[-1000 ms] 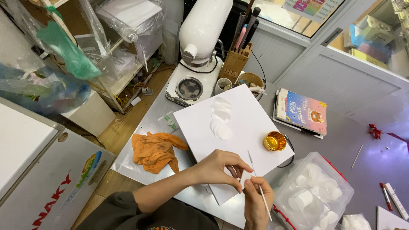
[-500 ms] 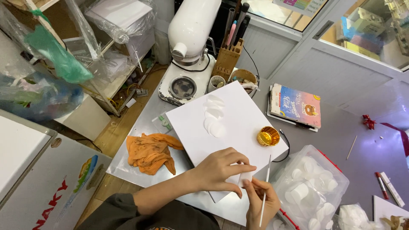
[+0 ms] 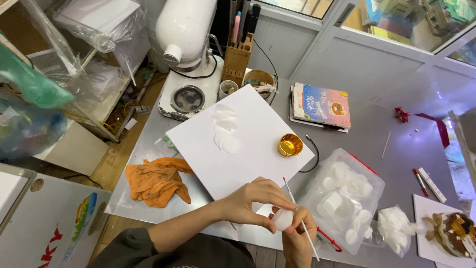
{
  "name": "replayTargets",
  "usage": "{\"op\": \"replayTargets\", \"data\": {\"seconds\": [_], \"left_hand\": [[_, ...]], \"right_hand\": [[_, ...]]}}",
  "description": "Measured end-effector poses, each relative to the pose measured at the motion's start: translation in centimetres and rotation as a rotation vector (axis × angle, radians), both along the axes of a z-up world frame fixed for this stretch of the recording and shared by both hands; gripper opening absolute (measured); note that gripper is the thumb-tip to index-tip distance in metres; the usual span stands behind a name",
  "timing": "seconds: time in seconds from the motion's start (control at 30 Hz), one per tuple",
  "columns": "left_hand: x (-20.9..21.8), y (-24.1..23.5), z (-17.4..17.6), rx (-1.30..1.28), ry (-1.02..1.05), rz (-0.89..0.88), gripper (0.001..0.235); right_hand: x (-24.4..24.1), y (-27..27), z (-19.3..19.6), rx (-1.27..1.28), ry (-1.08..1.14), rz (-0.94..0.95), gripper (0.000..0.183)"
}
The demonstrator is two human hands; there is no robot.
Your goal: The person shapes white fondant petals at a workbench, pressing and curling each petal with a small ball tool and brush, dipping the tool into a small gold cup between petals, and placing the finished petals on a white board with others.
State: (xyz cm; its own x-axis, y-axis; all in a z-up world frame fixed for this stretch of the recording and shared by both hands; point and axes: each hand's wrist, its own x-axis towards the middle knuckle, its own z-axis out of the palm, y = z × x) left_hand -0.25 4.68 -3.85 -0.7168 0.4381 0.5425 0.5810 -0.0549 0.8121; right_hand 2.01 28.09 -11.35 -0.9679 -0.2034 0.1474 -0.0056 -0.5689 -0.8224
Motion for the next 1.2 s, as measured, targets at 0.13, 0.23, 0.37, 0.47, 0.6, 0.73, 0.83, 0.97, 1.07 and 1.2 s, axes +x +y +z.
{"op": "replayTargets", "data": {"seconds": [0.13,0.23,0.37,0.47,0.6,0.73,0.83,0.97,1.07,1.2], "left_hand": [[0.0,0.6,0.2,0.080,-0.028,-0.103,0.058],[-0.1,1.0,1.0,-0.050,0.192,0.037,0.061],[-0.2,1.3,1.3,-0.197,0.303,0.178,0.073],[0.0,0.8,2.7,-0.234,0.289,0.237,0.080],[1.7,-1.9,0.4,-0.178,0.214,0.420,0.058],[5.2,-6.0,-7.6,-0.017,0.059,0.871,0.024],[8.5,-8.9,-14.6,0.229,-0.260,1.248,0.007],[10.9,-8.8,-19.9,-0.226,-0.405,1.066,0.014],[9.1,-5.7,-22.6,-0.645,-0.467,0.771,0.051],[6.1,-1.9,-27.0,-0.972,-0.454,0.433,0.074]], "right_hand": [[0.2,0.4,-0.1,-0.115,0.023,0.074,0.040],[0.2,1.2,-0.9,-0.019,-0.052,-0.003,0.040],[-0.8,3.1,0.6,0.065,-0.017,-0.010,0.037],[-3.6,9.5,0.2,0.376,0.046,-0.314,0.030],[-11.1,20.5,-2.4,0.886,0.057,-1.013,0.031],[-15.0,28.8,-10.8,1.281,-0.137,-1.019,0.038],[-15.1,28.2,-11.5,1.601,-0.194,-0.918,0.043],[-11.2,23.2,-7.3,1.528,-0.037,-0.970,0.046],[-9.0,20.1,-5.5,1.292,0.231,-0.957,0.058],[-8.1,18.3,-4.7,1.168,0.404,-0.824,0.077]]}}
